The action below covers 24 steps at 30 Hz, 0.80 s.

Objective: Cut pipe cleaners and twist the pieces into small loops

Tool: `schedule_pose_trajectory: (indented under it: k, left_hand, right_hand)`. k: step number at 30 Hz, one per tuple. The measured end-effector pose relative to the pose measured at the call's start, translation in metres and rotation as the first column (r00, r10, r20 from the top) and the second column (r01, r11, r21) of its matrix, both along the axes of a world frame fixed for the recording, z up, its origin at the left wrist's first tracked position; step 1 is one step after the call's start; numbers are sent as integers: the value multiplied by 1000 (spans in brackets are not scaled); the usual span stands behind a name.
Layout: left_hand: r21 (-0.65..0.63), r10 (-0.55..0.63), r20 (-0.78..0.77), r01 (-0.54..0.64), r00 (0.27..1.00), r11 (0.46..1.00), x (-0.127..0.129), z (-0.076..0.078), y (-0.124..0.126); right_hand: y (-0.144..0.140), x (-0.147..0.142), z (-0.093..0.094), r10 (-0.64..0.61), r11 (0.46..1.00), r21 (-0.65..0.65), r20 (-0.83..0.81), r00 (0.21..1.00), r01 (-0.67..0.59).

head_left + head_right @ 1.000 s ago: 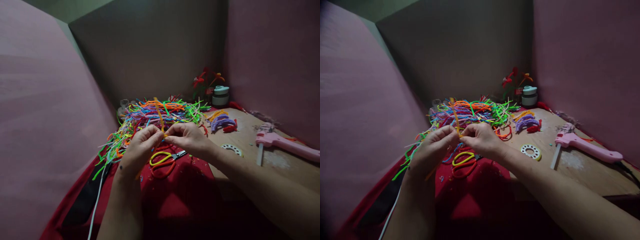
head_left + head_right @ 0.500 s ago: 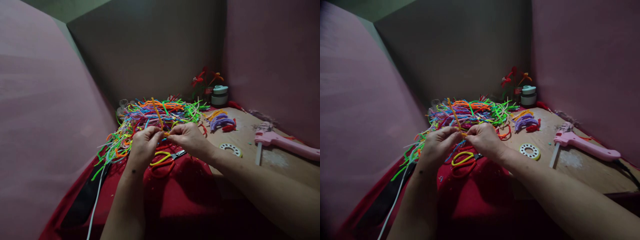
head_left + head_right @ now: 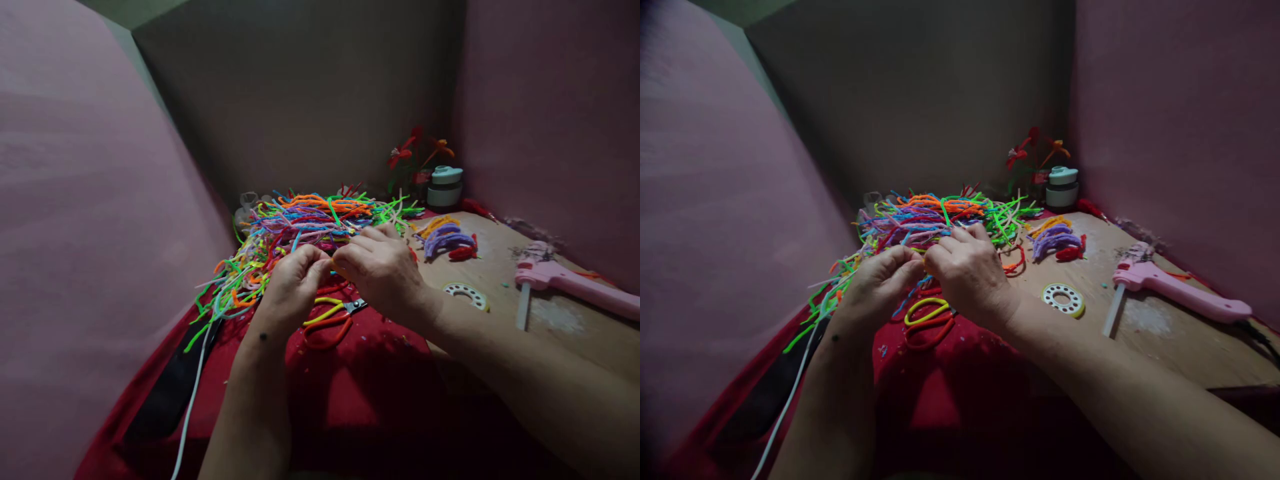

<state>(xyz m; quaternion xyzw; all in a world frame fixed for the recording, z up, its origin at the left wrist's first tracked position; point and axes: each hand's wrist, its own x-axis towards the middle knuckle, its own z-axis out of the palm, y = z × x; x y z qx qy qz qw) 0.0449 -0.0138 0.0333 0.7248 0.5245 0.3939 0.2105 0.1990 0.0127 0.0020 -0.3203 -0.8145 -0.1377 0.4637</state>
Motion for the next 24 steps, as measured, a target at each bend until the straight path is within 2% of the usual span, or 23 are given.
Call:
schedule_pose_trajectory:
  k: [2, 4, 5, 7, 10, 11, 12, 13, 16, 17, 18, 21, 24]
  left_hand:
    - [-4, 11, 19, -11, 1000, 1000, 0, -1, 1]
    - [-13, 17, 38, -17, 999, 1000, 0, -2, 2]
    - [-12, 22, 46, -21, 999, 1000, -1, -2, 3]
    - [7, 34, 46, -35, 998, 999, -2, -3, 4]
    - [35, 49, 3, -50, 999, 998, -3, -4, 6]
    - [44, 53, -13, -53, 999, 998, -3, -4, 6]
    - [60, 57, -28, -56, 998, 997, -3, -3, 6]
    - [83, 62, -41, -59, 997, 995, -2, -3, 6]
    - [105, 86, -46, -81, 995, 991, 0, -1, 6]
    - [75, 89, -27, -87, 996, 993, 0, -1, 5]
    - [24, 87, 3, -87, 996, 996, 1, 0, 5]
    - [-111, 58, 118, -45, 991, 993, 2, 0, 4]
    - [-118, 22, 155, -3, 988, 993, 3, -2, 4]
  right_hand:
    - [-2, -1, 0, 9, 989, -149, -30, 1000, -13]
    - [-3, -2, 2, 50, 926, -367, -123, 991, -92]
    - [-4, -2, 4, 72, 868, -472, -189, 979, -155]
    - [-4, -2, 9, 109, 719, -626, -326, 939, -301]
    - [-3, -1, 15, 121, 471, -742, -481, 868, -477]
    - [-2, 0, 16, 119, 415, -759, -502, 857, -502]
    - [-1, 0, 16, 120, 392, -768, -503, 856, -507]
    - [-1, 0, 15, 123, 399, -771, -491, 862, -496]
    - [1, 0, 11, 120, 488, -754, -440, 890, -439]
    - [1, -1, 10, 115, 500, -748, -442, 890, -436]
    - [1, -1, 9, 107, 489, -749, -457, 883, -447]
    - [0, -3, 10, 62, 373, -768, -539, 840, -520]
    - [0, -5, 11, 0, 265, -733, -650, 760, -627]
